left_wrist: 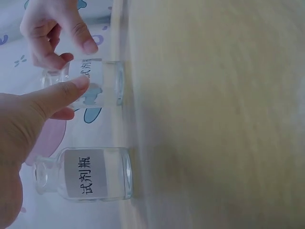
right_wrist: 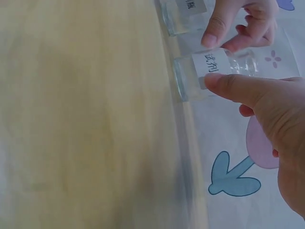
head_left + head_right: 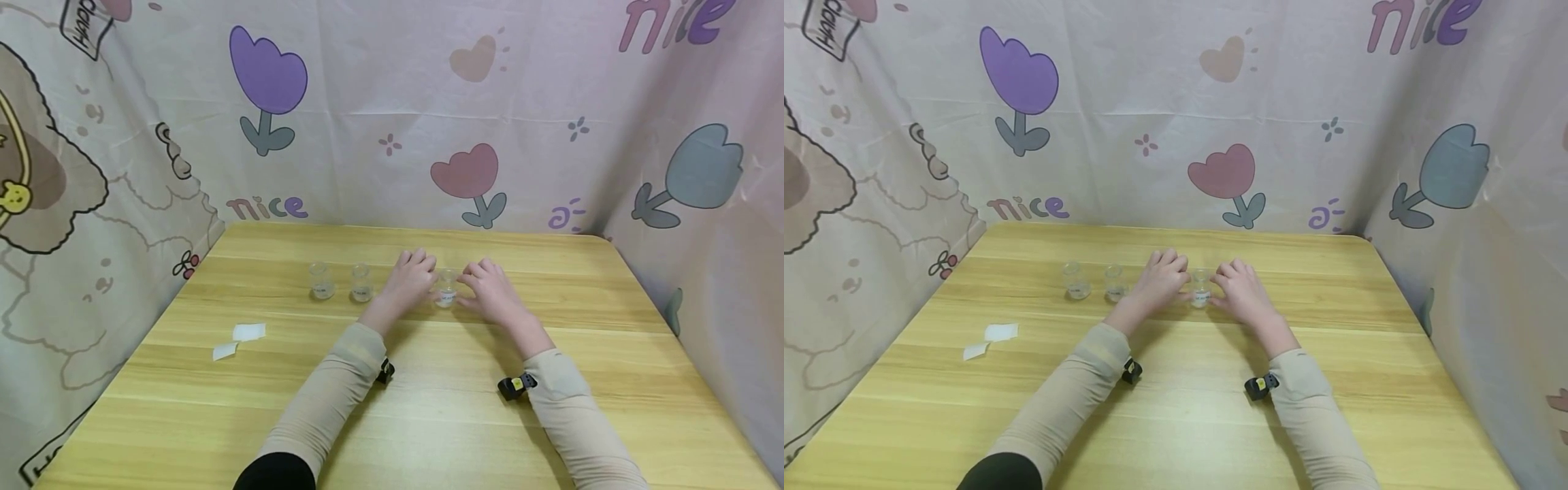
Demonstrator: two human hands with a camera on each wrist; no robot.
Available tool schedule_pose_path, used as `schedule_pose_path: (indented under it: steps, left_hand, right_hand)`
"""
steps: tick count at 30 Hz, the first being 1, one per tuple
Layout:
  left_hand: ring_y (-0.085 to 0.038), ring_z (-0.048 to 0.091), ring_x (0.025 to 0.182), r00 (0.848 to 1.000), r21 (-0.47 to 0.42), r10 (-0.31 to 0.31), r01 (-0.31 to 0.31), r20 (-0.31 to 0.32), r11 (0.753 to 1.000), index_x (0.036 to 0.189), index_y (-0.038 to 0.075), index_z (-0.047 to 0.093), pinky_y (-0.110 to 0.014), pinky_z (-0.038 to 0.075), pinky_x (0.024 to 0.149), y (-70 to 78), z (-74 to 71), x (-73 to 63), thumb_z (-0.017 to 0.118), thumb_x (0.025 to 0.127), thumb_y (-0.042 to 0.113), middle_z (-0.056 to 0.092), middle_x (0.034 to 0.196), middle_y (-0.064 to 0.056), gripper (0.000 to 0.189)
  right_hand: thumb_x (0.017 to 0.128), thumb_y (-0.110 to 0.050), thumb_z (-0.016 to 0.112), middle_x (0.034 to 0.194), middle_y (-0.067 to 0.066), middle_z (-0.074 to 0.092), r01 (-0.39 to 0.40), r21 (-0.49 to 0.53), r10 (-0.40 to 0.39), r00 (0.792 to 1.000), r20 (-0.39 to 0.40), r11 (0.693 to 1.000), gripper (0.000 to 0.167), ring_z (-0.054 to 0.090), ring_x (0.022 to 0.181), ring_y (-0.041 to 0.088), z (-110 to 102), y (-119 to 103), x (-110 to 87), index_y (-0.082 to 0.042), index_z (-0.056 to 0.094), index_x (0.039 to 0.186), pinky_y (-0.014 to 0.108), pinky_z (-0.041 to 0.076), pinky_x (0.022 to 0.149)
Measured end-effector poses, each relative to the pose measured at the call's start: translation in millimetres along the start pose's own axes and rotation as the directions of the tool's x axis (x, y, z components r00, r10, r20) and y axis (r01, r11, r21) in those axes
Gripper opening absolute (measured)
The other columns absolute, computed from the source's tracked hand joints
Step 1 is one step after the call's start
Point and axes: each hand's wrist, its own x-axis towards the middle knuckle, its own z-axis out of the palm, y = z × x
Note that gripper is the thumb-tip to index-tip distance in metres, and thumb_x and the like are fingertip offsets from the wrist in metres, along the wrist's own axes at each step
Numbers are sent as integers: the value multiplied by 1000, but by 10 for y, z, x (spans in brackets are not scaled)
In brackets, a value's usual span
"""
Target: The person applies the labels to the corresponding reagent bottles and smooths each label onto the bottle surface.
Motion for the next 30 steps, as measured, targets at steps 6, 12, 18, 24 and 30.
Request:
schedule_pose_path:
  steps: [6, 12, 18, 24, 30]
  left_hand:
    - [-17, 39, 92, 1000, 35, -6, 8, -31, 999, 106, 17, 70, -32, 31, 80, 30, 30, 8, 68, 80, 61, 54, 98, 4, 51]
    - [-17, 40, 94, 1000, 49, -19, 19, -7, 999, 111, 16, 69, -32, 32, 81, 42, 41, 12, 72, 79, 58, 56, 103, 3, 52]
    - [-18, 40, 96, 999, 30, -41, 40, 22, 999, 110, 16, 67, -33, 31, 83, 65, 40, 22, 72, 80, 55, 56, 106, 3, 50]
    - [-18, 40, 95, 998, 10, -59, 59, 31, 998, 110, 17, 68, -33, 30, 83, 75, 30, 20, 72, 80, 56, 56, 106, 4, 50]
    - [-16, 39, 95, 1000, 24, -22, 22, 18, 999, 115, 18, 70, -32, 30, 83, 32, -15, -9, 69, 82, 54, 57, 103, 6, 48]
  right_hand:
    - [74, -26, 84, 99, 7, 62, -1, -9, 1, 1000, -15, 1000, 38, 47, 92, 25, 32, -30, 19, -3, 69, 99, 39, 38, 80]
    - [73, -24, 85, 96, 7, 62, 28, -10, -28, 998, -53, 1000, 36, 48, 90, 25, 42, -33, 29, -2, 68, 96, 39, 38, 78]
    - [73, -23, 85, 97, 7, 62, 25, -13, -26, 998, -54, 1000, 35, 48, 90, 25, 55, -15, 25, -2, 68, 95, 39, 39, 78]
    - [75, -22, 84, 97, 6, 62, 26, -9, -26, 999, -43, 1000, 33, 47, 90, 24, 57, 1, 23, -3, 68, 96, 38, 38, 77]
    - [76, -19, 82, 95, 5, 62, 37, 0, -37, 998, -46, 999, 28, 48, 89, 23, 29, 1, 25, -4, 71, 98, 37, 37, 77]
